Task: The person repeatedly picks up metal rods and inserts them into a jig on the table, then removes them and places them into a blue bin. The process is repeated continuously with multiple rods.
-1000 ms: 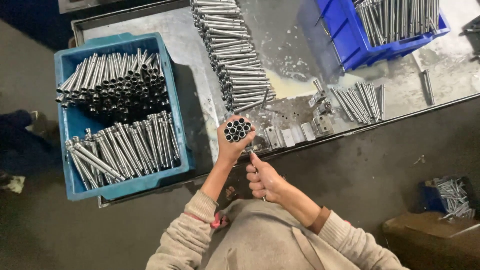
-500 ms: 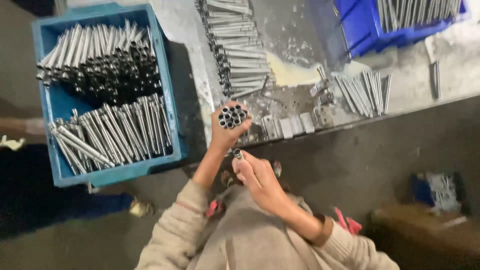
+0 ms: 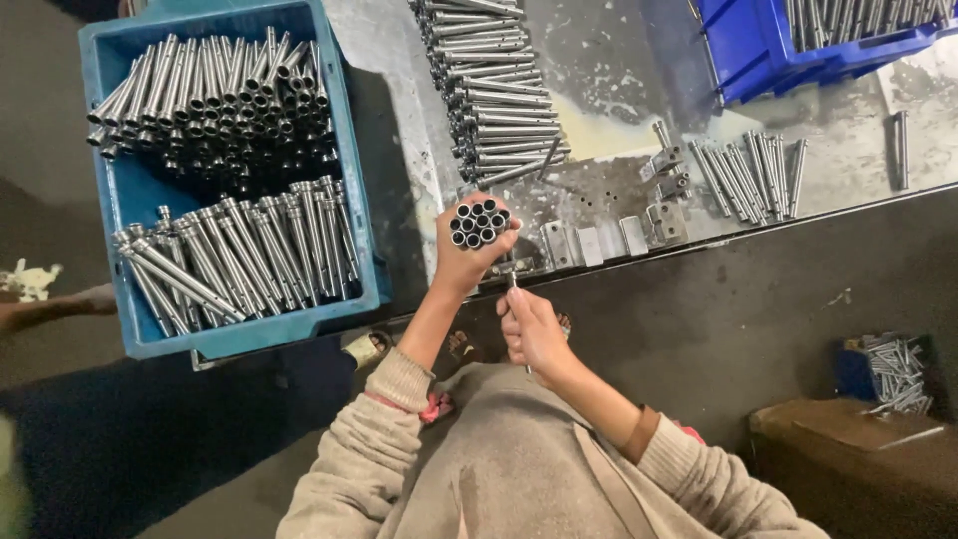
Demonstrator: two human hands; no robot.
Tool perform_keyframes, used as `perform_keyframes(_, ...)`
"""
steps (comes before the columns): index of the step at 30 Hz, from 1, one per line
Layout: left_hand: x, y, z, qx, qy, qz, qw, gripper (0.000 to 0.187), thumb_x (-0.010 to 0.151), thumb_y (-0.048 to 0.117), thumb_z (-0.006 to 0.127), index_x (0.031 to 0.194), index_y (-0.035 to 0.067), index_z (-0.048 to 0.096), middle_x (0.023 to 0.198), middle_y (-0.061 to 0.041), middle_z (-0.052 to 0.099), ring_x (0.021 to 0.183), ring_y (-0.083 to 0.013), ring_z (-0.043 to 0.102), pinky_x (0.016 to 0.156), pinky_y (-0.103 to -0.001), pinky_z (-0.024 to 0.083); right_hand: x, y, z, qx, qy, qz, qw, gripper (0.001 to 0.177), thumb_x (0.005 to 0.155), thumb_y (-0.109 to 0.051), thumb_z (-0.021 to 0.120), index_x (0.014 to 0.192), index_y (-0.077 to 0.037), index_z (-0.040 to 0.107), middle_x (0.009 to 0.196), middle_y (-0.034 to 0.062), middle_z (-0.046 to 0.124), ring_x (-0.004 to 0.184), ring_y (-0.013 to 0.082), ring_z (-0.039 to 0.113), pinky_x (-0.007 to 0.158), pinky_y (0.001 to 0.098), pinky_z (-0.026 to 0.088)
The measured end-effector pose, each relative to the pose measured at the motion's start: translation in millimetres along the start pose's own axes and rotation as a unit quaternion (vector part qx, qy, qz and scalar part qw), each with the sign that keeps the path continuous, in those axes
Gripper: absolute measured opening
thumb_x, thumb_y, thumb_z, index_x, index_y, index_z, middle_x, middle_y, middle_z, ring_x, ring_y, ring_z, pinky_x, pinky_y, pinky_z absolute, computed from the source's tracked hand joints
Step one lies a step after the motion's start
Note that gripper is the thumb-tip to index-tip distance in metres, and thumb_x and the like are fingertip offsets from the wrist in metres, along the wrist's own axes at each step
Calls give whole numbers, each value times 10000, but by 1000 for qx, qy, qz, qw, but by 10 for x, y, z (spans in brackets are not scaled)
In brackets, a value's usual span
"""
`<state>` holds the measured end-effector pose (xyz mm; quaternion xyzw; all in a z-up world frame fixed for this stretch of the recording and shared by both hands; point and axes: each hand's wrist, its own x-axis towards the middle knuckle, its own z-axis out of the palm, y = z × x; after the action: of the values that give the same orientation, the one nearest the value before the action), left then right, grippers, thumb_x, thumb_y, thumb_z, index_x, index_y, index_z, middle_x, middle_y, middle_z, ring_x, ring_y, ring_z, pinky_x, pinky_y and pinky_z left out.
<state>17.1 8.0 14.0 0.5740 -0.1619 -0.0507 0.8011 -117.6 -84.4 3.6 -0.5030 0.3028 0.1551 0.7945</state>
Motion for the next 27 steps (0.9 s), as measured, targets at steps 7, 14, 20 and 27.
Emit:
perform_keyframes(7, 23, 10, -14, 5, -5, 12, 1000, 179, 700, 56, 828, 847, 71, 728, 745, -80, 757, 735, -101, 700, 746, -262, 560, -20, -121, 30, 53, -64, 59, 995, 363, 1135, -388, 328, 957, -104, 467, 646, -95, 175, 405, 0, 187, 271, 155, 168)
perform_keyframes(14, 57, -38, 5, 15, 3, 30, 999, 169, 707, 65, 834, 839, 77, 729, 734, -68, 755, 717, -111, 699, 737, -266, 557, -18, -268, 16, 72, -95, 109, 987, 403, 1120, -498, 328, 875, -186, 398, 645, -111, 158, 414, 6, 147, 275, 165, 156)
perform_keyframes(20, 20, -86, 16, 32, 14, 34, 999, 174, 714, 114, 837, 851, 95, 731, 750, -65, 759, 736, -121, 694, 745, -290, 555, 46, -13, -97, -308, -76, -333, 888, 485, 1093, -279, 429, 639, -125, 509, 476, -20, 480, 441, 92, 425, 428, 234, 352)
perform_keyframes(27, -22, -106, 75, 29, 42, 28, 998, 138, 749, 66, 808, 857, 80, 723, 754, -77, 761, 741, -141, 703, 753, -298, 563, 274, -1185, -665, -476, -52, -403, 780, 292, 1056, -302, 548, 869, -83, 597, 719, 153, 631, 677, 383, 556, 625, 444, 461)
